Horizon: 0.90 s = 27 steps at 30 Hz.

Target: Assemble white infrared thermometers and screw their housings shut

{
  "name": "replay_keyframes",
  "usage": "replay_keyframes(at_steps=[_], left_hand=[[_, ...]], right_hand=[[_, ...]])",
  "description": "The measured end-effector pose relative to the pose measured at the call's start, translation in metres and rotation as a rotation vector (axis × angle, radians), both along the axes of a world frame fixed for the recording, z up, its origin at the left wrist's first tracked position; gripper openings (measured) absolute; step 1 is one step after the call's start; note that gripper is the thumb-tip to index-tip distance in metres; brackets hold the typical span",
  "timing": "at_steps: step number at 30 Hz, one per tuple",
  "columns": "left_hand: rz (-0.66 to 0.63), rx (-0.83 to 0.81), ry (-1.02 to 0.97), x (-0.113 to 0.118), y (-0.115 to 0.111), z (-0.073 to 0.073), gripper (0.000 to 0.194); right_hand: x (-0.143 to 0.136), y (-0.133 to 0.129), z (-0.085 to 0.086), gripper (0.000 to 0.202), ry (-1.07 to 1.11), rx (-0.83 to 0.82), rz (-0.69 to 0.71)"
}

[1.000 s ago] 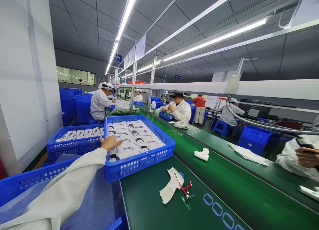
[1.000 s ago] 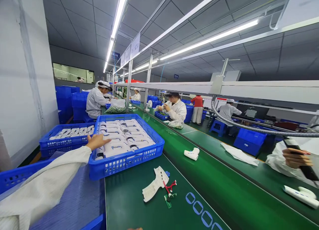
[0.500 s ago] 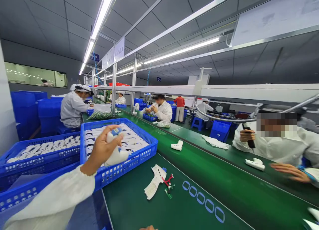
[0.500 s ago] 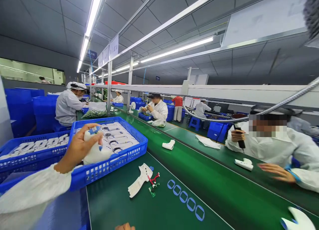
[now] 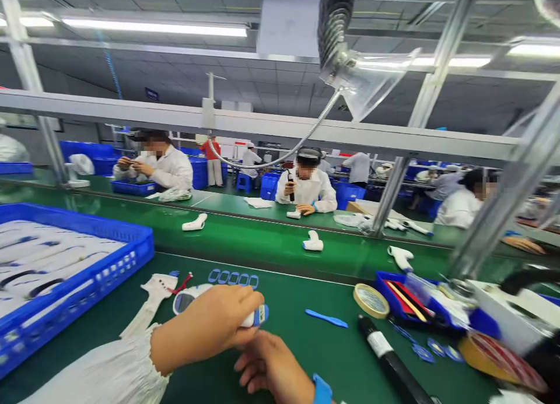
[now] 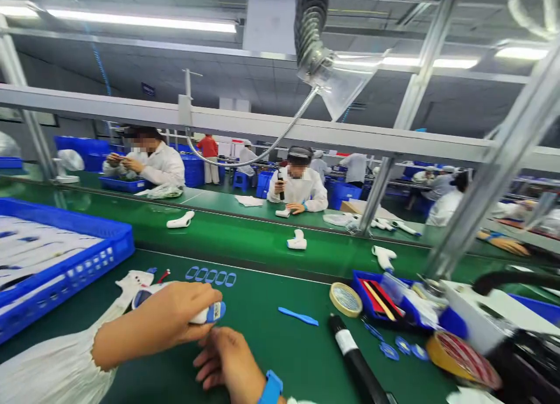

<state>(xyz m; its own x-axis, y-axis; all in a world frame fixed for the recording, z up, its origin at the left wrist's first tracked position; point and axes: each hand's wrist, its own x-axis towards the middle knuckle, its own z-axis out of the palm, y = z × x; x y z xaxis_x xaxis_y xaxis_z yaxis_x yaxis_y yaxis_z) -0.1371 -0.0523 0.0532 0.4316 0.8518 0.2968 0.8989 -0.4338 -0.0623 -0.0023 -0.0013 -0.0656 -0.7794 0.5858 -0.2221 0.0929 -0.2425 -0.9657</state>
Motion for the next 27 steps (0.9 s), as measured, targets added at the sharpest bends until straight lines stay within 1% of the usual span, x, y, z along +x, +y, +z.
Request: replay_keyframes(at_steps=[2, 4, 5, 7, 10, 13, 14, 17, 19, 23, 25, 27], left_hand=[[-0.165, 0.028, 0.335, 0.015, 0.009, -0.001, 0.007], [-0.272, 0.029, 0.507, 0.027, 0.015, -0.004, 0.012], [-0.298, 0.027, 0.546, 0.03, 0.017, -0.005, 0.016], [-0.305, 0.017, 0.588, 0.032, 0.018, -0.009, 0.023], [-0.265, -0.041, 0.608, 0.03, 0.016, -0.01, 0.025], [-0.204, -0.099, 0.59, 0.027, 0.013, -0.008, 0.033], [-0.208, -0.108, 0.588, 0.026, 0.012, -0.008, 0.031], [-0.283, -0.097, 0.596, 0.023, 0.014, -0.009, 0.02], [-0.299, -0.079, 0.586, 0.019, 0.016, -0.012, 0.02], [-0.285, -0.059, 0.513, 0.008, 0.019, -0.023, 0.036], [-0.287, -0.063, 0.5, 0.004, 0.019, -0.027, 0.047], [-0.288, -0.092, 0.497, 0.002, 0.019, -0.03, 0.052]], right_hand=[[0.005, 0.011, 0.003, 0.059, 0.063, -0.196, -0.077], [0.005, 0.015, 0.002, 0.067, 0.117, -0.351, -0.073], [0.005, 0.016, 0.001, 0.07, 0.139, -0.414, -0.053], [0.003, 0.015, -0.002, 0.074, 0.181, -0.512, -0.016], [0.002, 0.015, -0.008, 0.067, 0.239, -0.59, -0.001], [0.002, 0.017, -0.011, 0.054, 0.259, -0.62, 0.003], [0.002, 0.017, -0.011, 0.051, 0.258, -0.624, 0.004], [0.002, 0.017, -0.01, 0.045, 0.251, -0.618, -0.008], [0.002, 0.015, -0.009, 0.042, 0.256, -0.602, -0.03], [0.004, 0.012, -0.01, 0.05, 0.282, -0.532, -0.056], [0.006, 0.013, -0.015, 0.054, 0.297, -0.484, -0.036], [0.009, 0.018, -0.021, 0.056, 0.297, -0.399, -0.011]])
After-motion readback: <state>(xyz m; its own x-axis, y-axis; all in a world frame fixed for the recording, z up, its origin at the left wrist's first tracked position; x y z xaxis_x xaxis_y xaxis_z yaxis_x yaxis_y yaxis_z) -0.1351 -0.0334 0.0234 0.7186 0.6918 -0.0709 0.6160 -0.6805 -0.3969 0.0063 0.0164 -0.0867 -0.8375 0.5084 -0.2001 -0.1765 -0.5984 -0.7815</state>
